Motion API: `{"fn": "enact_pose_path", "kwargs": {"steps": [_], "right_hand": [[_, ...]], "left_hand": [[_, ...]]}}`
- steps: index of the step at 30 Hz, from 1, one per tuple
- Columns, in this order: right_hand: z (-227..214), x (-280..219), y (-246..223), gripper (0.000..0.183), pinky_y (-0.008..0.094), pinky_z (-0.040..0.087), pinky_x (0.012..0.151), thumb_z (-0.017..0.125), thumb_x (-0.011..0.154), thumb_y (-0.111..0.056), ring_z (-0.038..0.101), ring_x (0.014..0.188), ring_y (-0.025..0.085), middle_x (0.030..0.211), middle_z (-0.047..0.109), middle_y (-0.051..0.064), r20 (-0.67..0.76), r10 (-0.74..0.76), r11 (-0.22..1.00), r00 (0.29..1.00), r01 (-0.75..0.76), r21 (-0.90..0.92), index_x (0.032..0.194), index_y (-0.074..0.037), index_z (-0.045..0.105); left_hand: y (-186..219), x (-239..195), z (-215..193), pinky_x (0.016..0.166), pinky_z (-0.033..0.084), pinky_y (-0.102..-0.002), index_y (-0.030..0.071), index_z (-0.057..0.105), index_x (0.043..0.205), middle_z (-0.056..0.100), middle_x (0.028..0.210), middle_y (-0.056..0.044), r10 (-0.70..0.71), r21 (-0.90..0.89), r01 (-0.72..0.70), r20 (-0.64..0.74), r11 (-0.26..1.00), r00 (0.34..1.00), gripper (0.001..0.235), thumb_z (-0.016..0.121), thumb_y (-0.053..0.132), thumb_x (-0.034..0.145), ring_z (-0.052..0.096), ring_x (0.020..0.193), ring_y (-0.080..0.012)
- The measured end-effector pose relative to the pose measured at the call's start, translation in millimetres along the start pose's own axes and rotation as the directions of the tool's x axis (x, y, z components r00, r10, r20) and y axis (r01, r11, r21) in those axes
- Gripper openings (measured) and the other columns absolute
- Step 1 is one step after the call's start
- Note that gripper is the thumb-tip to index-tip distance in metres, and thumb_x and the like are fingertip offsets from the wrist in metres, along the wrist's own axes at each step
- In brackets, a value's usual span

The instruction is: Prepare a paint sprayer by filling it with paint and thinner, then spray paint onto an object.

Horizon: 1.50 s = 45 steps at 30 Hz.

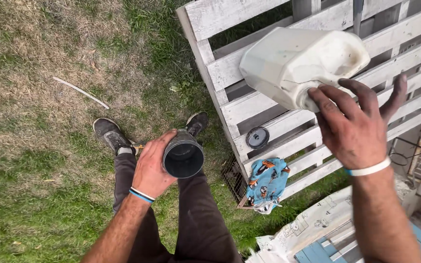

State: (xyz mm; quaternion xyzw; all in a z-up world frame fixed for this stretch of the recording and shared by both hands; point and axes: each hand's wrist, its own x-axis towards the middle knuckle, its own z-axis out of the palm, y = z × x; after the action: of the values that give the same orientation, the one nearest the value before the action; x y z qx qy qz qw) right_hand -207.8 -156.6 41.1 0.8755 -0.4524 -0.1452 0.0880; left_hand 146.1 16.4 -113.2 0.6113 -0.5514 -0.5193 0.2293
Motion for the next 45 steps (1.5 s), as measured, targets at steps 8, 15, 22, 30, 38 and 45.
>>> {"fn": "enact_pose_path", "kwargs": {"steps": [8, 15, 22, 30, 38, 45], "right_hand": [[3, 5, 16, 0.049, 0.051, 0.008, 0.133, 0.068, 0.101, -0.06, 0.059, 0.107, 0.016, 0.101, 0.067, -0.006, 0.298, -0.11, 0.954, 0.948, 0.185, -0.237, 0.129, -0.019, 0.07], [-10, 16, -11, 0.049, 0.059, 0.002, 0.129, 0.073, 0.094, -0.059, 0.052, 0.135, 0.024, 0.138, 0.062, 0.004, 0.065, -0.055, 0.953, 0.996, 0.072, -0.294, 0.122, -0.019, 0.077], [-13, 31, -6, 0.07, 0.083, -0.004, 0.112, 0.048, 0.098, -0.066, 0.034, 0.142, 0.041, 0.144, 0.046, 0.023, 0.165, 0.018, 0.933, 0.986, -0.076, 0.351, 0.116, 0.001, 0.058], [-31, 56, -3, 0.055, 0.07, -0.009, 0.12, 0.043, 0.099, -0.073, 0.045, 0.148, 0.022, 0.149, 0.058, -0.001, 0.405, -0.043, 0.832, 0.913, 0.258, -0.492, 0.109, -0.03, 0.075], [-13, 42, 8, 0.046, 0.072, 0.003, 0.13, 0.044, 0.11, -0.061, 0.049, 0.147, 0.024, 0.142, 0.06, -0.002, 0.538, 0.086, 0.889, 0.839, 0.179, -0.421, 0.114, -0.029, 0.075], [-5, 35, 1, 0.045, 0.071, -0.006, 0.119, 0.054, 0.1, -0.071, 0.041, 0.146, 0.023, 0.149, 0.057, -0.005, 0.427, -0.186, 0.776, 0.885, 0.399, -0.488, 0.108, -0.033, 0.075]], "left_hand": [[-6, -7, -14, 0.11, 0.045, -0.043, 0.007, 0.049, 0.144, 0.059, 0.143, -0.013, 0.003, -0.036, -0.004, -0.048, 0.999, 0.999, 0.099, 0.091, 0.012, 0.054, 0.056, 0.128, -0.0345], [-19, -11, -24, 0.108, 0.045, -0.044, 0.006, 0.051, 0.142, 0.059, 0.142, -0.014, -0.014, -0.082, 0.005, -0.108, 0.997, 0.994, 0.095, 0.091, 0.013, 0.056, 0.057, 0.127, -0.0349], [-30, -20, -36, 0.111, 0.044, -0.044, 0.005, 0.051, 0.142, 0.058, 0.146, -0.014, 0.084, -0.035, -0.091, -0.165, 0.995, 0.983, 0.095, 0.089, 0.011, 0.055, 0.056, 0.13, -0.0359], [-32, -28, -56, 0.109, 0.043, -0.046, 0.005, 0.049, 0.142, 0.056, 0.145, -0.013, 0.067, -0.032, -0.074, -0.188, 0.997, 0.98, 0.099, 0.091, 0.013, 0.053, 0.056, 0.128, -0.0362], [-28, -32, -74, 0.113, 0.043, -0.045, 0.007, 0.05, 0.143, 0.057, 0.147, -0.011, 0.065, -0.021, -0.068, -0.141, 0.997, 0.988, 0.099, 0.087, 0.01, 0.052, 0.055, 0.131, -0.0362], [-19, -31, -93, 0.114, 0.043, -0.045, 0.004, 0.051, 0.143, 0.059, 0.146, -0.013, 0.118, 0.003, -0.119, -0.154, 0.993, 0.981, 0.092, 0.087, 0.011, 0.059, 0.056, 0.131, -0.0354]]}}
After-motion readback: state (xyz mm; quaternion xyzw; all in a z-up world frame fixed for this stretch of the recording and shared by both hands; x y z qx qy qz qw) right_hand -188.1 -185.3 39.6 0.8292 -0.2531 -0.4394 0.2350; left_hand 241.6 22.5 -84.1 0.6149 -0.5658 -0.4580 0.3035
